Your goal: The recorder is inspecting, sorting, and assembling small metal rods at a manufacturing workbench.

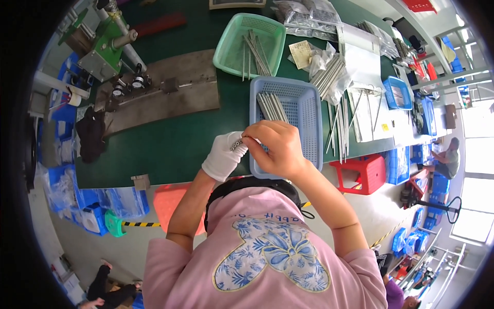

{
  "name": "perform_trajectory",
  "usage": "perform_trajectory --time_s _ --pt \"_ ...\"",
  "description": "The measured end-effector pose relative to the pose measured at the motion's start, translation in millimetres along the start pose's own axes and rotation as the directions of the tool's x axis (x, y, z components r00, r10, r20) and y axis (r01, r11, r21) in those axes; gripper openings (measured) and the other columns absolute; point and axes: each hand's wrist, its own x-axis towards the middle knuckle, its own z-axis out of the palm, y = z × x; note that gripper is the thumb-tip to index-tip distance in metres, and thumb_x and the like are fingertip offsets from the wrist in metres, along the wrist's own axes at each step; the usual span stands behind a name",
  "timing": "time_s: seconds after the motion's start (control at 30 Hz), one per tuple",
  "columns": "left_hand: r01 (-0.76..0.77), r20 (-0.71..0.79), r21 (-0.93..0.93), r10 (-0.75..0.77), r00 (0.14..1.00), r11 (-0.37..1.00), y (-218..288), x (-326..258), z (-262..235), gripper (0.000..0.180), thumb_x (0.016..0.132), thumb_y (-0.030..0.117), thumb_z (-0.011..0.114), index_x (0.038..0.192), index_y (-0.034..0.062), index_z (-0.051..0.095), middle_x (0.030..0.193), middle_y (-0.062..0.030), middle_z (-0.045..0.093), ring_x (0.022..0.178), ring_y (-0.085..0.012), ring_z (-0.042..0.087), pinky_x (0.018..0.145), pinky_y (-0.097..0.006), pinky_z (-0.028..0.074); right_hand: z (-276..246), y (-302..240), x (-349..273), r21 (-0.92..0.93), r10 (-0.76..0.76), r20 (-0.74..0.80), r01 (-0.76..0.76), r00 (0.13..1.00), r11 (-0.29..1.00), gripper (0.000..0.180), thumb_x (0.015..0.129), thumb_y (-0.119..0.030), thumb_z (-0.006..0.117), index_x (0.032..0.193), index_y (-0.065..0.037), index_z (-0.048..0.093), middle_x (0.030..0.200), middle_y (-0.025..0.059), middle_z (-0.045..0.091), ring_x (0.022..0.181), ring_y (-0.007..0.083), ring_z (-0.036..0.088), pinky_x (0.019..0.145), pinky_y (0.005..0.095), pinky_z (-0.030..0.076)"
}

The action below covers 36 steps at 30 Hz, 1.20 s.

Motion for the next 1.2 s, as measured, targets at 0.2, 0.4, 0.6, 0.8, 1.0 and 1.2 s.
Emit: perform_trajectory --time_s 0.2,0.4,0.6,0.8,1.0,1.2 --pt "-0.127 -0.051 -0.017 0.126 0.991 0.992 -8.0 -0.6 3.6 0.017 0.081 0.011 0.058 0.094 0.0011 0.059 0.082 -0.0151 0.061 0.072 -0.0297 0.059 0.064 -0.032 0.046 2.9 0.8 -0.8 -0.117 -0.122 -0.003 0.120 0.993 0.986 0.012 0.065 0.000 0.060 0.076 -0.001 0.056 0.066 0.0094 0.058 0.055 0.0253 0.057 0.051 0.0310 0.045" --pt "-0.088 -0.011 0.005 0.088 0.996 0.996 -6.0 1.9 0.7 0.017 0.080 0.011 0.058 0.095 0.0009 0.059 0.082 -0.0152 0.061 0.073 -0.0300 0.059 0.064 -0.032 0.046 4.0 -0.9 4.2 -0.153 -0.177 -0.014 0.173 0.984 0.973 0.014 0.062 -0.001 0.060 0.076 -0.002 0.056 0.065 0.0092 0.057 0.053 0.0254 0.056 0.049 0.0320 0.044" --pt "-0.094 -0.028 0.005 0.094 0.995 0.996 -3.8 3.1 0.9 0.018 0.081 0.013 0.058 0.095 0.0011 0.059 0.082 -0.0153 0.061 0.073 -0.0298 0.059 0.064 -0.032 0.046 0.5 -2.4 4.9 -0.151 -0.117 0.037 0.122 0.992 0.981 0.013 0.063 0.001 0.060 0.075 -0.001 0.057 0.065 0.0096 0.058 0.052 0.0257 0.056 0.050 0.0313 0.045" --pt "-0.094 -0.015 0.041 0.094 0.995 0.995 -4.7 2.2 2.0 0.018 0.080 0.012 0.059 0.094 0.0011 0.059 0.080 -0.0154 0.060 0.070 -0.0292 0.058 0.062 -0.032 0.046 0.2 -2.4 1.3 -0.214 -0.151 0.010 0.149 0.989 0.965 0.012 0.061 0.001 0.060 0.072 -0.003 0.057 0.062 0.0079 0.057 0.049 0.0242 0.054 0.048 0.0309 0.043" --pt "-0.145 -0.020 0.031 0.146 0.989 0.989 -6.7 -1.6 3.8 0.018 0.081 0.013 0.058 0.094 0.0014 0.060 0.080 -0.0159 0.060 0.070 -0.0306 0.058 0.062 -0.033 0.046 3.0 -6.9 -2.8 -0.234 -0.152 -0.009 0.145 0.988 0.961 0.010 0.061 0.000 0.061 0.070 -0.004 0.057 0.058 0.0064 0.056 0.047 0.0230 0.052 0.047 0.0299 0.040" --pt "-0.115 -0.028 0.021 0.116 0.993 0.993 -9.8 1.6 1.7 0.017 0.081 0.014 0.058 0.093 0.0023 0.060 0.079 -0.0159 0.060 0.069 -0.0312 0.058 0.061 -0.034 0.046 -0.3 -7.8 3.8 -0.280 -0.157 0.056 0.167 0.986 0.945 0.010 0.063 0.000 0.061 0.071 -0.003 0.056 0.059 0.0065 0.057 0.048 0.0231 0.054 0.049 0.0303 0.042"
